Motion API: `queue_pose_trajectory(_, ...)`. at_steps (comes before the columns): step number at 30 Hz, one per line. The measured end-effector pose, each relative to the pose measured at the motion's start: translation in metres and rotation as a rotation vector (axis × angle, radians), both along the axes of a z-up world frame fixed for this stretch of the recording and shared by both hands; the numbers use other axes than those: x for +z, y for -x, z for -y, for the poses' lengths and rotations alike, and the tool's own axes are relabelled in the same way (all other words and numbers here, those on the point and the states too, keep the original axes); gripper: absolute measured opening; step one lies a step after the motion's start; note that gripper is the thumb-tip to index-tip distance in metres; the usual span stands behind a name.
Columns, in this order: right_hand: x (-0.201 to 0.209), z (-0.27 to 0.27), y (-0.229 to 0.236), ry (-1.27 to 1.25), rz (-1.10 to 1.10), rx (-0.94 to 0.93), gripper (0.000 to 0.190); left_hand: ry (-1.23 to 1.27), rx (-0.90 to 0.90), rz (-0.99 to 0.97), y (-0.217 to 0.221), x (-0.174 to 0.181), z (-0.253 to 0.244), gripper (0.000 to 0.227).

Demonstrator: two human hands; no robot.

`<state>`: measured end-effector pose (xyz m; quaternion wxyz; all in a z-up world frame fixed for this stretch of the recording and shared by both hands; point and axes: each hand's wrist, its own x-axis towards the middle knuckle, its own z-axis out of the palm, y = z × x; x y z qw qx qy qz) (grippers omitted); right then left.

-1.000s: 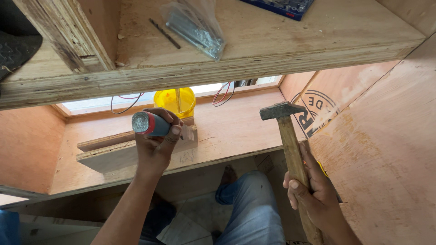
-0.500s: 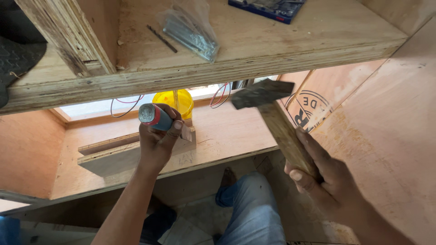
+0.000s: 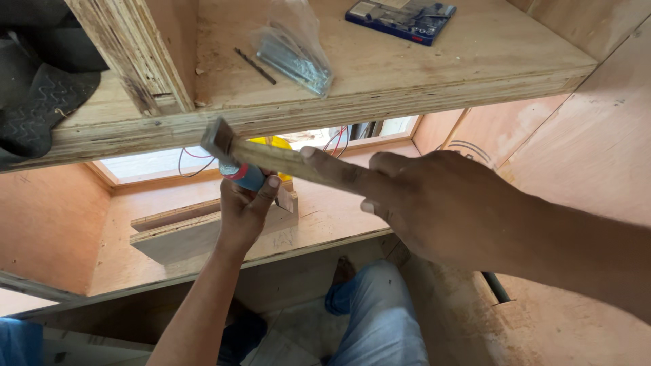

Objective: The person uses a hammer and a chisel to adjust or shape wooden boards inside a wooden furniture structure.

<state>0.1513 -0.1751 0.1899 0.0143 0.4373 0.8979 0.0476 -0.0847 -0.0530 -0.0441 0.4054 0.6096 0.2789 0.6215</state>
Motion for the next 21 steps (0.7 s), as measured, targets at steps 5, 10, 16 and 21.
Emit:
queue_pose_trajectory(5, 0.003, 0.000, -0.005, -0.062, -0.377, 0.123, 0.077, -0.064, -0.053, 0.027, 0.001, 0.009, 0.005, 0.014)
queue_pose_trajectory(10, -0.001, 0.000, -0.002, 0.034, -0.088, 0.007, 0.086, -0.030, 0.001, 0.033, -0.005, 0.012, 0.007, 0.016)
queue_pose_trajectory(16, -0.005, 0.002, -0.002, -0.106, -0.397, 0.260, 0.080, -0.023, -0.009, 0.014, -0.005, 0.009, 0.003, 0.012)
queue_pose_trajectory(21, -0.008, 0.001, -0.001, 0.040, -0.048, 0.035, 0.088, -0.078, 0.064, -0.110, -0.008, 0.011, 0.002, 0.012)
